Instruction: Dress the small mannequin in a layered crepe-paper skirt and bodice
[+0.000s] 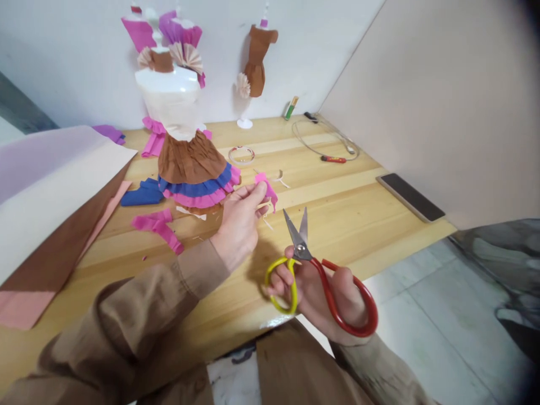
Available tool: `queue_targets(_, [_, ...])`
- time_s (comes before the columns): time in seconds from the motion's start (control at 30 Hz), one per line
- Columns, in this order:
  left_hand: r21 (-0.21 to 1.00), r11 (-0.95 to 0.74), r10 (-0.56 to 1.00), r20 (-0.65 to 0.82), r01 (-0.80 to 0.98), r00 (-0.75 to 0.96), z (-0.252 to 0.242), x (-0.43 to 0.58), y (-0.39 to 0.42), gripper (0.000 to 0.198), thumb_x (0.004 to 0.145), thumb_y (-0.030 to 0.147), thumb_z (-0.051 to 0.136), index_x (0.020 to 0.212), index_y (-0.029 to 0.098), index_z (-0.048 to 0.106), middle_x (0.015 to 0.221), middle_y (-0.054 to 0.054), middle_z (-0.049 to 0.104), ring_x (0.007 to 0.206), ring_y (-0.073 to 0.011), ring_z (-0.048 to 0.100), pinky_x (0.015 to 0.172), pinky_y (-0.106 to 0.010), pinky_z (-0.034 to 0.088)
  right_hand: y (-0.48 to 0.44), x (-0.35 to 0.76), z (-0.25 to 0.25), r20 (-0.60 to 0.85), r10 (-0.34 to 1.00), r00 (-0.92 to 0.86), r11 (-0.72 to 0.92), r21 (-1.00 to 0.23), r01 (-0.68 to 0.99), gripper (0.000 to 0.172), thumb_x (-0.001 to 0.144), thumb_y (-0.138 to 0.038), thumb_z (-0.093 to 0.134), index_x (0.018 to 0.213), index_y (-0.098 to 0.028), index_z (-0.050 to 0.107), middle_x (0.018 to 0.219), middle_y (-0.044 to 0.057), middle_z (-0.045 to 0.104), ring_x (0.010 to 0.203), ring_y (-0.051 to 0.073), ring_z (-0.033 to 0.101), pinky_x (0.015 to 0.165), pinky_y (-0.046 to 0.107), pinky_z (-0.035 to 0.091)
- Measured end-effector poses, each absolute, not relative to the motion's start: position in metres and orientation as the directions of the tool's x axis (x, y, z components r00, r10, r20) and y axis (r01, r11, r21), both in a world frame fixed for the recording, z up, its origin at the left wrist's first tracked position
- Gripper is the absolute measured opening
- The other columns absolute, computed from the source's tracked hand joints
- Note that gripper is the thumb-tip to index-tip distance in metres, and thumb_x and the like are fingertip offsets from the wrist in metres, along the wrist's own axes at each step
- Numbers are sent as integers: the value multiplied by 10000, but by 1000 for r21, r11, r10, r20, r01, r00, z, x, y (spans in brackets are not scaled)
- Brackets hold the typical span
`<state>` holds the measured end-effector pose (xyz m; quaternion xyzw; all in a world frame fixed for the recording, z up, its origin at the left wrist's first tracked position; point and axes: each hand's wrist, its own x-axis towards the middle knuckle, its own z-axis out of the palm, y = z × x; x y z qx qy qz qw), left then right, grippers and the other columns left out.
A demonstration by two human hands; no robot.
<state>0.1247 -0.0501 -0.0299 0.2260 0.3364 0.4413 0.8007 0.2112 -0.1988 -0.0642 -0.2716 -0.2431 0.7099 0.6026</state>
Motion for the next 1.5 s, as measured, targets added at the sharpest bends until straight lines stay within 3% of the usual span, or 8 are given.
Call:
queue_targets(0.13, [662, 532, 830, -286, -528, 478, -34, 125, -45, 161, 770, 175, 764, 709, 159, 616, 698, 48, 627, 669, -82, 600, 729, -249, 441, -194, 214, -52, -109, 970, -218, -236, -652, -721, 510, 853, -683, 543, 1067, -225, 615, 852, 50, 616, 691, 172, 561, 735, 368, 506])
queue_targets(0.33, [806, 488, 724, -160, -334, 671, -37, 116, -32, 151, 770, 239, 768, 709, 139, 673, 715, 18, 631, 680, -85, 572, 737, -256, 444, -189, 231, -46, -205, 913, -353, -405, -571, -714, 528, 862, -691, 526, 1069, -212, 606, 870, 53, 625, 654, 149, 566, 630, 312, 511])
queue_targets(0.6, [935, 292, 618, -23, -202, 786, -33, 113, -30, 230, 673, 326, 827, 644, 145, 688, 672, 1, 642, 689, -113, 561, 746, -271, 433, -187, 237, -47, -221, 886, -408, -462, -510, -726, 550, 914, -698, 411, 1062, -202, 596, 776, 1, 589, 568, 110, 571, 659, 323, 542])
queue_targets(0.8, [968, 194, 599, 10, -157, 801, -29, 112, -33, 269, 693, 369, 812, 647, 133, 693, 697, -11, 652, 740, -126, 580, 842, -304, 437, -191, 236, -42, -235, 885, -402, -465, -487, -739, 591, 954, -698, 271, 1046, -203, 581, 700, -42, 533, 441, 48, 438, 631, 278, 537])
queue_targets(0.97, [973, 173, 584, 21, -150, 811, -25, 110, -35, 237, 697, 318, 812, 617, 136, 682, 814, -41, 680, 1013, -180, 623, 1035, -340, 390, -194, 236, -38, -236, 886, -400, -464, -498, -733, 625, 972, -685, 151, 1039, -219, 562, 666, -67, 485, 383, 32, 327, 575, 250, 525])
queue_targets(1.13, [971, 203, 612, -23, -129, 791, -26, 111, -38, 218, 656, 289, 846, 616, 153, 680, 862, -44, 691, 962, -187, 641, 945, -354, 455, -194, 235, -36, -273, 876, -396, -481, -513, -711, 588, 947, -724, 230, 1001, -235, 552, 624, -93, 405, 370, 31, 250, 496, 218, 484])
queue_targets(1.27, [964, 221, 625, -24, -147, 781, -25, 111, -40, 183, 664, 248, 834, 595, 159, 690, 870, -46, 694, 1054, -195, 629, 979, -321, 429, -193, 234, -33, -298, 875, -381, -484, -524, -701, 535, 925, -731, 327, 956, -247, 553, 590, -108, 362, 342, 25, 170, 410, 187, 414])
queue_targets(1.5, [964, 206, 617, 3, -165, 787, -24, 110, -38, 209, 696, 288, 809, 580, 159, 692, 773, -45, 681, 1011, -207, 616, 892, -304, 438, -192, 240, -38, -305, 864, -401, -501, -444, -743, 396, 934, -622, 486, 912, -233, 558, 529, -133, 296, 307, 12, 66, 325, 132, 272])
